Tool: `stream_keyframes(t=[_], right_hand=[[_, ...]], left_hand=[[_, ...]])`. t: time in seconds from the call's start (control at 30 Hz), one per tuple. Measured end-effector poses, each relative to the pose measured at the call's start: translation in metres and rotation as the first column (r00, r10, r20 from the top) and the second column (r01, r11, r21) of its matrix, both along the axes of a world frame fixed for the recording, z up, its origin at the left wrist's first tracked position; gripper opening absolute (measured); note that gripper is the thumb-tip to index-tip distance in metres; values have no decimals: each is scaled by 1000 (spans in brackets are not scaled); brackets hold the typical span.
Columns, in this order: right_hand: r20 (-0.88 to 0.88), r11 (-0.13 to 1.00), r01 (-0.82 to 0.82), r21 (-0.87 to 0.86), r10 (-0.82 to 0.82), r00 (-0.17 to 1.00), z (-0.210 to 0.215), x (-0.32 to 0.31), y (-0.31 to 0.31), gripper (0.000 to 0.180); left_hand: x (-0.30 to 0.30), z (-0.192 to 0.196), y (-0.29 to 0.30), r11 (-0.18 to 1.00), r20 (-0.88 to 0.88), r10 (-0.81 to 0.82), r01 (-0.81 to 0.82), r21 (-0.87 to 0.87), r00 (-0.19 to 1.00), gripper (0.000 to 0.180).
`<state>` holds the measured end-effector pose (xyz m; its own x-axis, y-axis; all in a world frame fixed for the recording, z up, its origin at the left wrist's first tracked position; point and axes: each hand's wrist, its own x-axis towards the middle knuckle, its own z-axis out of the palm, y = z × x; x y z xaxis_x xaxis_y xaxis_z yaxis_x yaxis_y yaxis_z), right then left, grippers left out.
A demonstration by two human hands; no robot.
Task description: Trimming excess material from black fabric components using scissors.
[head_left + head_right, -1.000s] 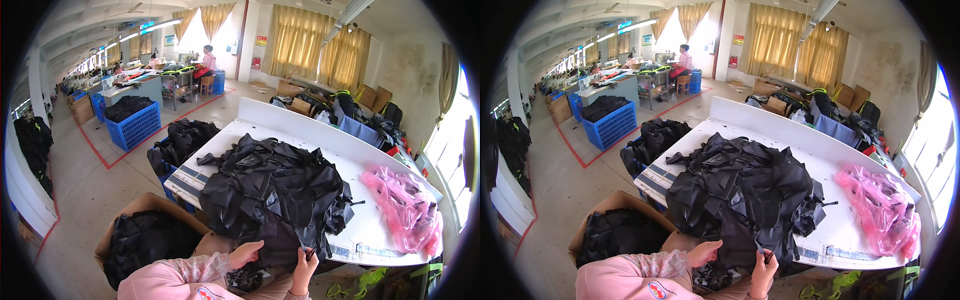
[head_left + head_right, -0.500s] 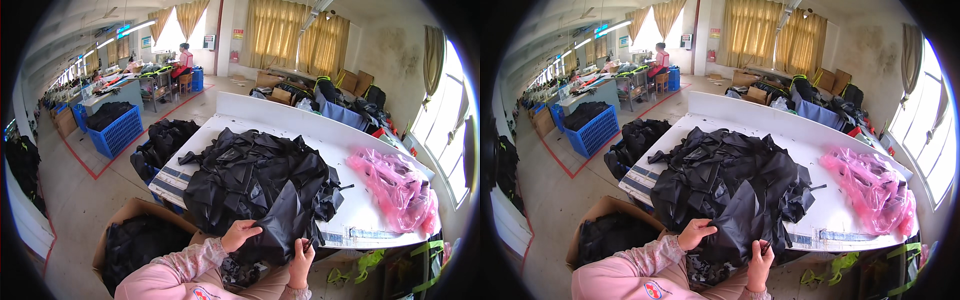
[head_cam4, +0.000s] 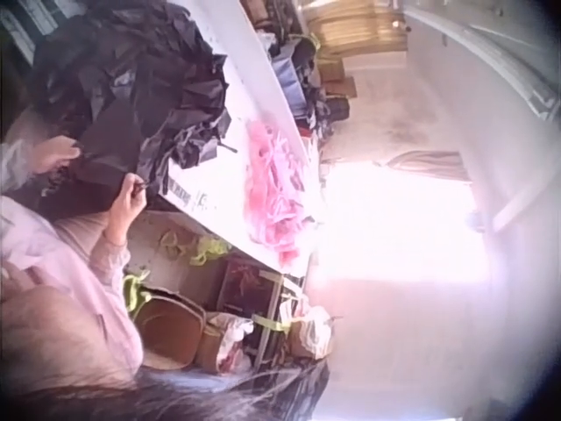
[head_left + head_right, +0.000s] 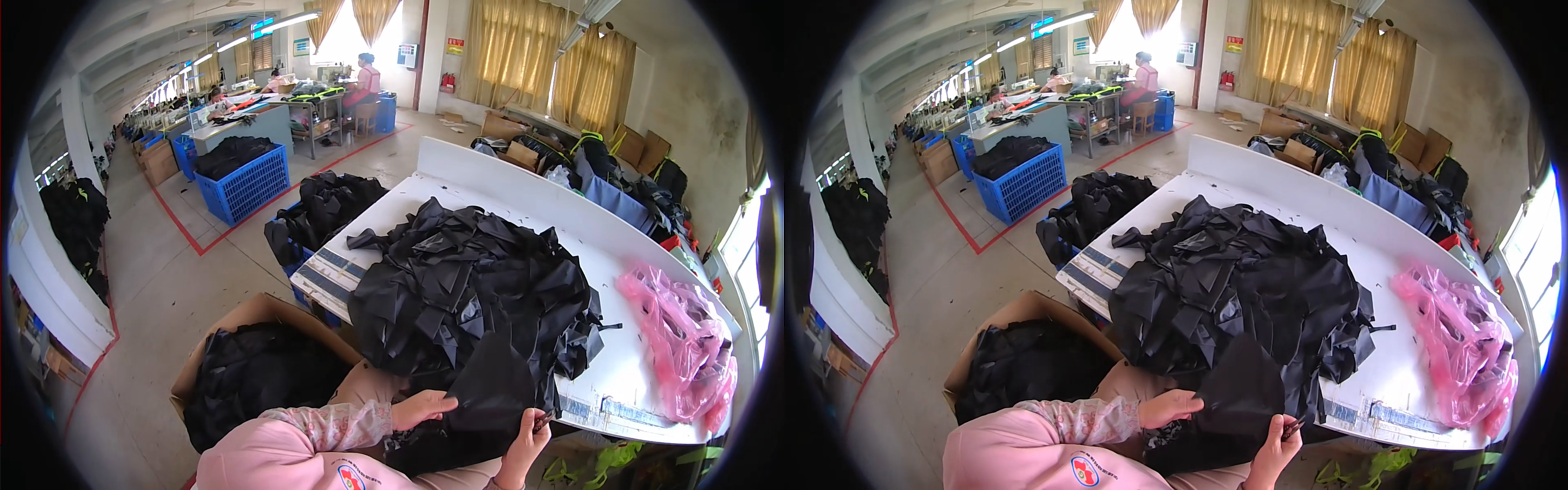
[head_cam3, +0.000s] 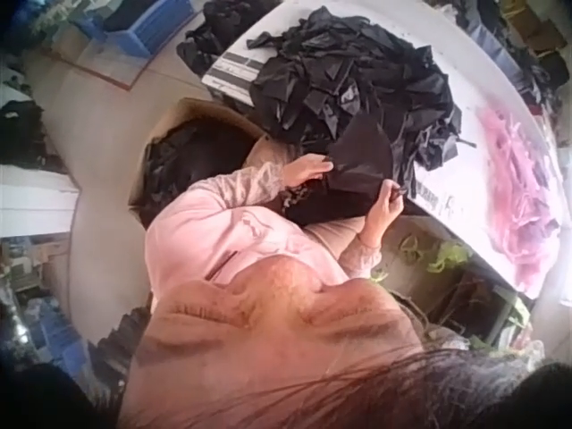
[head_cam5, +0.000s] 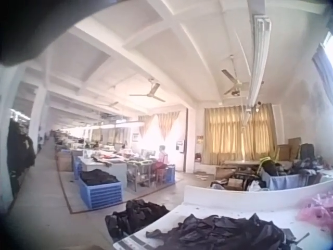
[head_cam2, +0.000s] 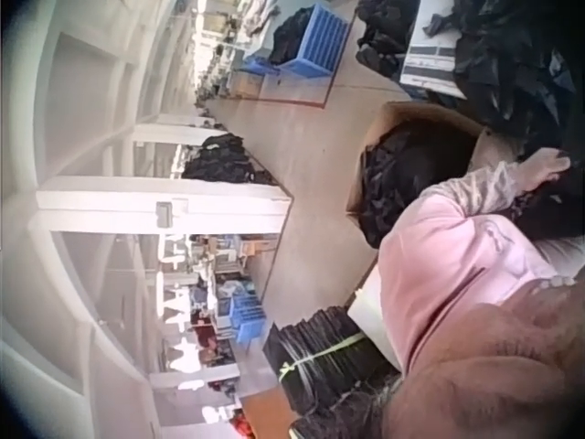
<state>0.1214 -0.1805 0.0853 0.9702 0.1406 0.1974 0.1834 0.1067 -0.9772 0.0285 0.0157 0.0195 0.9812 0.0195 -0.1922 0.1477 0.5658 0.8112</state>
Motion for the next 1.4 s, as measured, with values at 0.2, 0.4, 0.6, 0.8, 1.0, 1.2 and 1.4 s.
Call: stream_keyframes(t=[0.2,0.4,0.6,0.8,1.0,1.2,1.4], right_hand=[[63,999,41,13,-41,997,2,1,-5,22],[-131,986,-66,156,87,988,31,1,-12,32],[1,992,-42,118,42,999,89,21,1,30],[137,991,-21,129,4,991,100,36,-19,23],[107,989,-115,96,105,989,99,24,-29,42],[19,982,-93,164,91,996,110,34,-31,38],[129,959,-126,254,96,987,123,47,-41,40]], left_hand=[[-5,20,16,941,293,-17,-83,328,956,23],[15,56,38,854,381,26,-219,472,924,17],[23,130,44,926,353,2,-135,353,935,30],[44,146,29,888,463,35,-240,392,886,47],[51,155,17,894,536,126,-330,304,835,49],[64,171,16,905,528,184,-353,239,829,52],[69,180,14,884,556,124,-346,315,822,53]])
